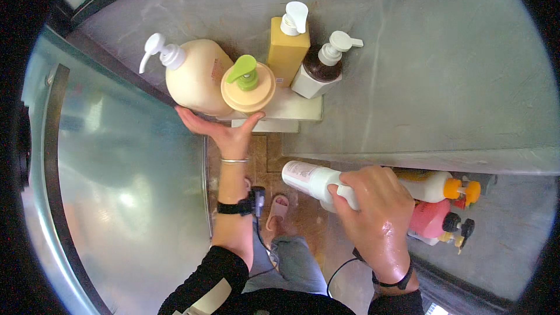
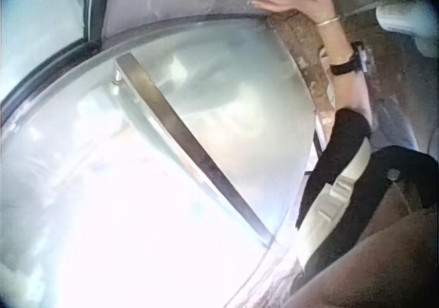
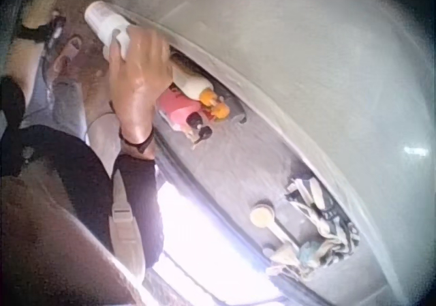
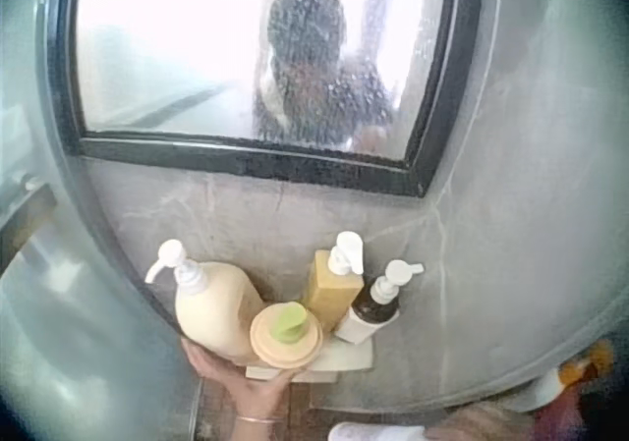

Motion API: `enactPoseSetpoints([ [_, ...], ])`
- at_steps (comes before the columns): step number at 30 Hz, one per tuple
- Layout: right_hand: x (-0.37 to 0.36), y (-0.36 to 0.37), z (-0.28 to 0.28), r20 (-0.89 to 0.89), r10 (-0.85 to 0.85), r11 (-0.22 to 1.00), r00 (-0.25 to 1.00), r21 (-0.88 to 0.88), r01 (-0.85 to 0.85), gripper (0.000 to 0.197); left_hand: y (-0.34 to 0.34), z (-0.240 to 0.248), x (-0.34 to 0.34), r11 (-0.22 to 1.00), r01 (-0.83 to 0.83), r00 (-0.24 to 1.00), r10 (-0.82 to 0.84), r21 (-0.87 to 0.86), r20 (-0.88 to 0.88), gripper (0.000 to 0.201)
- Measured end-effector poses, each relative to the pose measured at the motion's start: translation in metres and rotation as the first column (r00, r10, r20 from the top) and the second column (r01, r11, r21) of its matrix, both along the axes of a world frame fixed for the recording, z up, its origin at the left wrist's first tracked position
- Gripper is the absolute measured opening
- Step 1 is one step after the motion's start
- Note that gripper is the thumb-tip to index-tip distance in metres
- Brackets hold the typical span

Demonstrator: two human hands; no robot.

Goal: Organize and clean various toiletry bottles in a bathroom setting.

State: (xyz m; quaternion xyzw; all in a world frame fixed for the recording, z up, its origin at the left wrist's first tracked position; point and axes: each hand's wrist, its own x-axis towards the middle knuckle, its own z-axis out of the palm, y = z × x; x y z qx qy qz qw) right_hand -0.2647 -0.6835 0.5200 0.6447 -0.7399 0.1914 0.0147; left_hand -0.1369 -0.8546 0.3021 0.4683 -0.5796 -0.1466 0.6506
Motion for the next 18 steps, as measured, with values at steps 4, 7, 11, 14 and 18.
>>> enactPoseSetpoints([
  [4, -0.008, 0.007, -0.005, 0.002, -0.029, 1.000, 1.000, -0.009, 0.029, 0.020, -0.026, 0.023, 0.024, 0.929, 0.349, 0.925, -0.321, 0.123, -0.202, 0.140],
  [7, -0.003, 0.001, -0.017, 0.014, -0.051, 0.999, 0.999, 0.019, 0.051, 0.019, -0.032, 0.013, 0.026, 0.909, 0.402, 0.909, -0.382, 0.112, -0.165, 0.140],
  [11, 0.009, -0.018, -0.034, 0.066, -0.032, 0.999, 0.997, 0.034, 0.030, 0.017, -0.025, 0.001, 0.002, 0.953, 0.290, 0.948, -0.275, -0.083, 0.157, 0.114],
  [14, 0.008, -0.035, -0.053, 0.084, -0.016, 0.999, 0.996, 0.050, 0.012, 0.016, -0.020, -0.007, -0.011, 0.992, 0.108, 0.978, -0.094, -0.065, 0.186, 0.096],
  [18, -0.004, -0.061, -0.076, 0.041, -0.005, 0.997, 0.999, 0.078, 0.002, 0.017, -0.010, 0.001, -0.017, 0.998, 0.061, 0.982, -0.061, 0.011, 0.177, 0.084],
])
